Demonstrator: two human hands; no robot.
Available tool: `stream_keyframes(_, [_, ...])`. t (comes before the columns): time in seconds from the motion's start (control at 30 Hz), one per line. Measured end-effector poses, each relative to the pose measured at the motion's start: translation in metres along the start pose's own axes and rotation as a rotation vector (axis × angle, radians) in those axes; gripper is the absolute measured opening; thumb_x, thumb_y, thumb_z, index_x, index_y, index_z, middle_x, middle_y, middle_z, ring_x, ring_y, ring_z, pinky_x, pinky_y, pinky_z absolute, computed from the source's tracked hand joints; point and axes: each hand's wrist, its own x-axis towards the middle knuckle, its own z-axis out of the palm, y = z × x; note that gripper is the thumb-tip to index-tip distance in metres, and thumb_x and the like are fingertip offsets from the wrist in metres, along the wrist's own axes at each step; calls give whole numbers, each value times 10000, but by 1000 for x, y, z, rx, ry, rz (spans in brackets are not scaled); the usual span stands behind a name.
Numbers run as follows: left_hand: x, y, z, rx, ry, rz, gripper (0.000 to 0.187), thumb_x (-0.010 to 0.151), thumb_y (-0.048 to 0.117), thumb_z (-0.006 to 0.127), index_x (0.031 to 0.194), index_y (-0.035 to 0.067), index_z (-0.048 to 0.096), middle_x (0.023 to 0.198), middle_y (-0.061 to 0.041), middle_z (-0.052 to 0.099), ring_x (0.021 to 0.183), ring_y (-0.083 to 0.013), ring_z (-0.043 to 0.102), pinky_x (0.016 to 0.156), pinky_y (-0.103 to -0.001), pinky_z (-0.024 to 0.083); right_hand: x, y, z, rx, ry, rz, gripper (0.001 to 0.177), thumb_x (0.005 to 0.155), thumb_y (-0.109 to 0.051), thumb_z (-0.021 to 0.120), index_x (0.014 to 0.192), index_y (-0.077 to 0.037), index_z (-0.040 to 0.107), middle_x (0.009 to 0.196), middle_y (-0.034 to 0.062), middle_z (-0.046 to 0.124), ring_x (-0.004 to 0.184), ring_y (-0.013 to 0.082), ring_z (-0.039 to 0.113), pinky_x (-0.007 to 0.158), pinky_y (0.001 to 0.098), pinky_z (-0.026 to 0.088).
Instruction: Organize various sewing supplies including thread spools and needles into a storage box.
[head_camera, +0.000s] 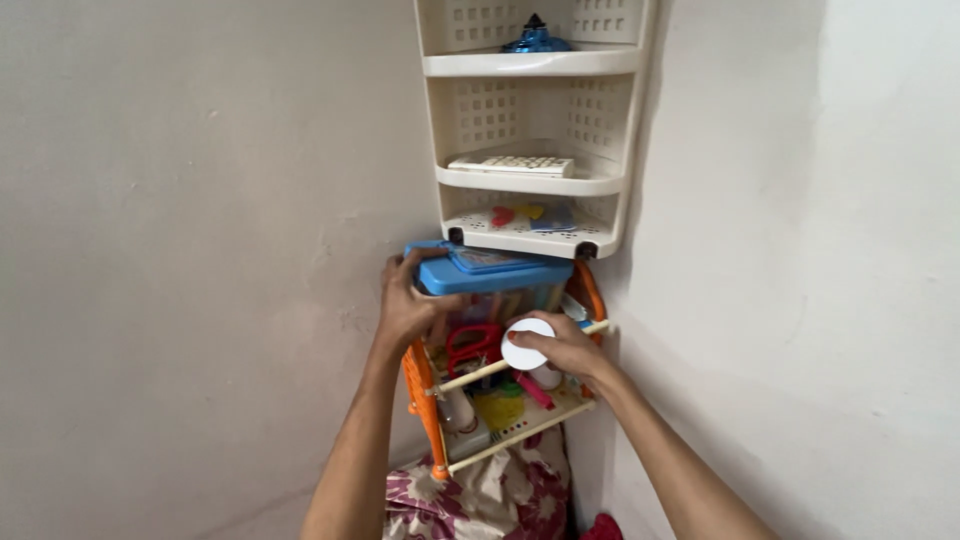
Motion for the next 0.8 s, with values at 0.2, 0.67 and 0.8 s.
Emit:
stream_keyframes(0.2, [-13,13,7,46,80,53,712,486,278,926,1160,202,713,1279,-168,524,1239,-393,532,1004,-505,511,0,3,1,-24,47,60,582,803,-420,753,1282,-105,655,1131,109,753,1048,229,714,855,378,562])
stream_keyframes(0.67, [-58,76,35,238,293,65,763,522,442,933,1195,201,669,1228,-223,474,1231,-441,460,1010,-575,441,-37,17,-4,-175,40,-97,522,820,-340,792,1256,-74,682,1252,119,718,1160,242,695,1007,390,534])
stream_keyframes(0.8, [-74,101,17,301,369,59,801,479,442,956,1181,182,672,1225,-241,428,1244,-477,394,979,-640,401,-58,3,2,-7,44,-52,474,837,-253,764,1287,-131,677,1259,78,735,1183,225,696,996,364,559])
